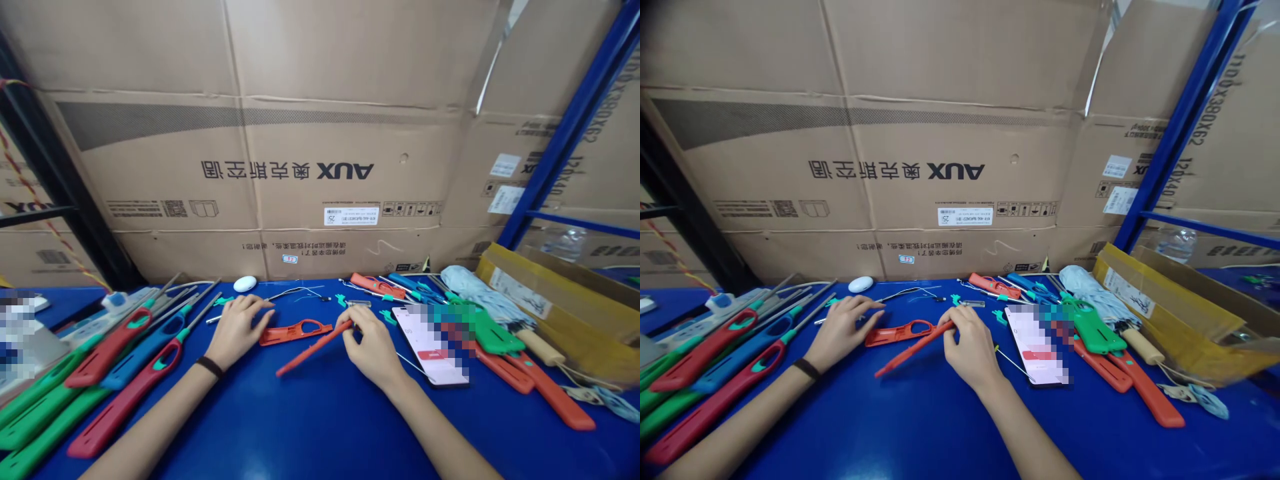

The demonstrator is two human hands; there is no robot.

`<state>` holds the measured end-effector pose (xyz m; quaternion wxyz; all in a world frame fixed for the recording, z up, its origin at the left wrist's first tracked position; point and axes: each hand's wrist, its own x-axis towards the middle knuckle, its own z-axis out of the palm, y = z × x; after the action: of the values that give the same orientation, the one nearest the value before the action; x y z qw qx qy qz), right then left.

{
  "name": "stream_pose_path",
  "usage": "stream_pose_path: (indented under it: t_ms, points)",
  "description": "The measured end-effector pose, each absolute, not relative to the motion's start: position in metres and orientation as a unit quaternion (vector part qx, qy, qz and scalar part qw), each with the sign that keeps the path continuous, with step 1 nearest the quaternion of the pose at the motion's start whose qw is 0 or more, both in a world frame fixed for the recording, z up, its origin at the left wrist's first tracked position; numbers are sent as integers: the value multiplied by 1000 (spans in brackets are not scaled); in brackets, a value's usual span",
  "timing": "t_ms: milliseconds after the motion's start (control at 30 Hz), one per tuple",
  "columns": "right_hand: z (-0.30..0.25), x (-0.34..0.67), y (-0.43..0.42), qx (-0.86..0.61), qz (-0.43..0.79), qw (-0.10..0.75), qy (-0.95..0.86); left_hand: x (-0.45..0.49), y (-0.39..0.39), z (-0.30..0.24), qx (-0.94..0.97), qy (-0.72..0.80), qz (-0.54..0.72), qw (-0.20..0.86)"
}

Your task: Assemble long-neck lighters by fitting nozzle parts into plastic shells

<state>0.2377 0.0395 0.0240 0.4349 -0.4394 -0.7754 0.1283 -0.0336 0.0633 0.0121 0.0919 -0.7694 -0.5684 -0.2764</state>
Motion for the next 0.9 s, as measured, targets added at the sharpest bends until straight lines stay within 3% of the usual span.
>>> stream_pose_path:
  t_ms: [67,200,333,467,667,900]
  points:
    - [28,239,39,-429,111,496,-747,-48,68,11,-762,-581,-269,99]
    - [35,241,35,-395,58,585,-706,-62,70,5,-795,-553,-249,12]
    - [38,241,30,-361,-3,606,-709,-59,68,2,-797,-552,-245,-6]
    - [37,240,27,-321,-49,572,-754,-56,69,2,-782,-575,-236,32]
    - [33,234,22,-247,-11,430,-868,-71,70,13,-760,-602,-218,116]
    - [28,228,21,-262,60,361,-893,-72,67,17,-778,-588,-207,82]
